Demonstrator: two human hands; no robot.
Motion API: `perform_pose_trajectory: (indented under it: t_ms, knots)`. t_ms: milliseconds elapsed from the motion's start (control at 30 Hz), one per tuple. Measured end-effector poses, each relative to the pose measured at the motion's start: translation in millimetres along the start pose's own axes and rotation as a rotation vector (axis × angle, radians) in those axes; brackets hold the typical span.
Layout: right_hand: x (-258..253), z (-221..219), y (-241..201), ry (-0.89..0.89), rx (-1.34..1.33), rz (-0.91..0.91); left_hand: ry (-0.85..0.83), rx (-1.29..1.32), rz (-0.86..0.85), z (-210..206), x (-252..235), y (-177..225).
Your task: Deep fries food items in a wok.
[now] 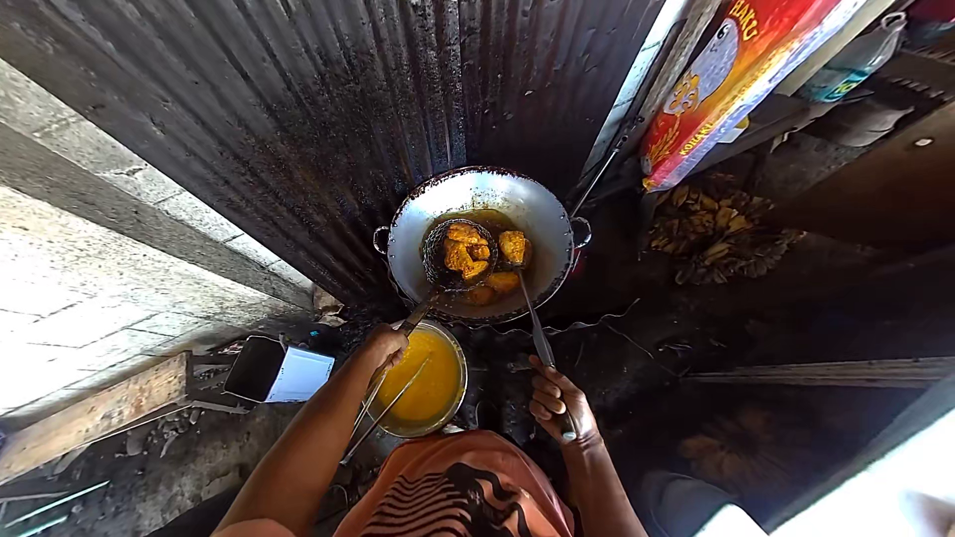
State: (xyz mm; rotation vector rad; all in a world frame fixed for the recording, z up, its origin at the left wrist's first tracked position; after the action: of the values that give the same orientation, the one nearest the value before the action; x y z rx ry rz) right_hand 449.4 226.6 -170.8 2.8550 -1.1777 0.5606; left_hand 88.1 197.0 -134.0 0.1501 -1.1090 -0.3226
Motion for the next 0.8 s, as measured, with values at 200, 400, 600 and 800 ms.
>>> perform_pose_trajectory:
  t_ms: [200,400,600,800]
  knots:
    - [28.4,-16.9,9.7,0.025,0.17,-0.065,0.014,0.101,-0.016,-20.8,5.3,1.8]
    - [44.5,-46.5,30.4,0.257,0.846,-0.175,-0.004,0.205,-0.04,-32.7,5.7,2.4]
    - [36.9,-27.4,31.6,0.522,1.573,-0.243,-0.036,0.319,-0.054,-26.9,8.6,-0.7]
    - [13.2,-16.7,13.6,0.741,1.601,-0.292,-0.022,0.375,-0.131,-2.5,14.2,-25.4]
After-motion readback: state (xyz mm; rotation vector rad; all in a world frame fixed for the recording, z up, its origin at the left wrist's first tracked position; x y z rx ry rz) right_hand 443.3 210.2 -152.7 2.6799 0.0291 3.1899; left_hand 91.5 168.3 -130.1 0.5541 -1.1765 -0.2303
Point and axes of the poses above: each hand's wrist, its own x-axis away from the middle knuckle, its own z-axis out of the back of the hand, y = z × x, the point moved 6 cm from there along -x, towards the middle knuckle, and after that the axes turned 5 degrees about -y, right-handed, at the moved point
